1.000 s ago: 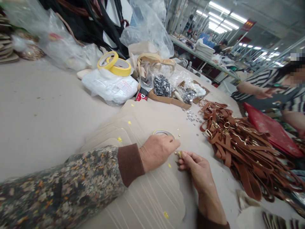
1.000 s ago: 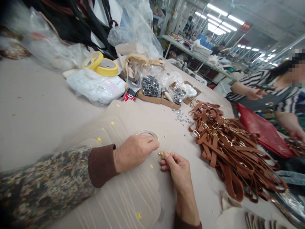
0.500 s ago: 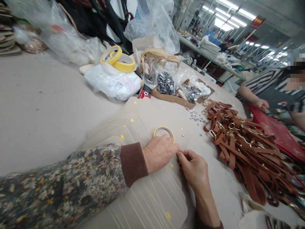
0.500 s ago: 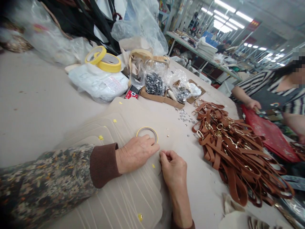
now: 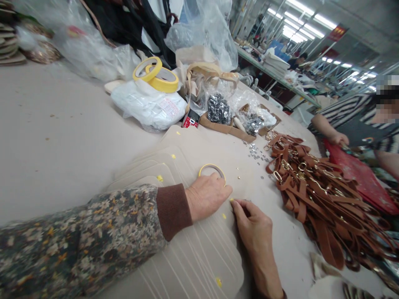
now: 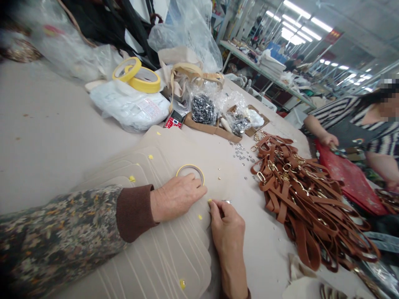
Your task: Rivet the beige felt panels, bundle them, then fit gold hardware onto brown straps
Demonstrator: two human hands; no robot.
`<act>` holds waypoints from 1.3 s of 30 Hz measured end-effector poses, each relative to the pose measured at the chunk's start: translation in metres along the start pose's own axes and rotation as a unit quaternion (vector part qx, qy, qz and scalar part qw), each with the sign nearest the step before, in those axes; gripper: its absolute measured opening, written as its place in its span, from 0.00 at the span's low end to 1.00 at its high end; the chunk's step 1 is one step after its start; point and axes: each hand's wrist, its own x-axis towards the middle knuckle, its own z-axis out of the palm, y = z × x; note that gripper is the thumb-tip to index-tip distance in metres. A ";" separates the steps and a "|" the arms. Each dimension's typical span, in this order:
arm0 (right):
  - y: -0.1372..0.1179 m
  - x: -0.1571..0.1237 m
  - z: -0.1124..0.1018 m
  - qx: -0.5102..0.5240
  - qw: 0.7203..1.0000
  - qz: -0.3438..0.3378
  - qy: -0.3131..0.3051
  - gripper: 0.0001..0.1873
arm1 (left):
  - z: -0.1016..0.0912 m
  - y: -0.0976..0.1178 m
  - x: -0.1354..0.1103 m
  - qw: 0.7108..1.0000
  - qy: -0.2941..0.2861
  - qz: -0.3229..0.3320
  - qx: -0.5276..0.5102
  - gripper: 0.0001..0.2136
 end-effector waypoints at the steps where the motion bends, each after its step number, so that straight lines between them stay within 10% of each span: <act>1: -0.002 0.000 0.002 -0.022 1.000 -0.016 0.010 0.16 | -0.001 -0.001 0.000 1.000 0.001 0.006 -0.003 0.10; 8: -0.007 0.005 -0.003 -0.100 0.985 -0.136 -0.042 0.16 | -0.007 -0.005 -0.001 0.998 0.050 0.024 -0.021 0.07; 14: -0.005 0.008 -0.021 0.016 0.978 -0.084 -0.189 0.16 | -0.009 -0.006 0.000 0.992 0.070 0.036 -0.098 0.12; 21: -0.007 0.009 -0.012 0.120 0.983 -0.120 0.065 0.11 | -0.003 -0.006 -0.001 0.988 0.107 0.054 -0.097 0.15; 31: -0.026 0.012 -0.002 -0.020 0.953 -0.273 0.128 0.06 | -0.001 -0.003 -0.001 0.994 0.083 0.033 -0.068 0.10; 39: -0.032 0.010 -0.003 -0.018 0.959 -0.232 0.159 0.05 | -0.006 -0.004 0.002 0.992 0.084 0.031 -0.091 0.04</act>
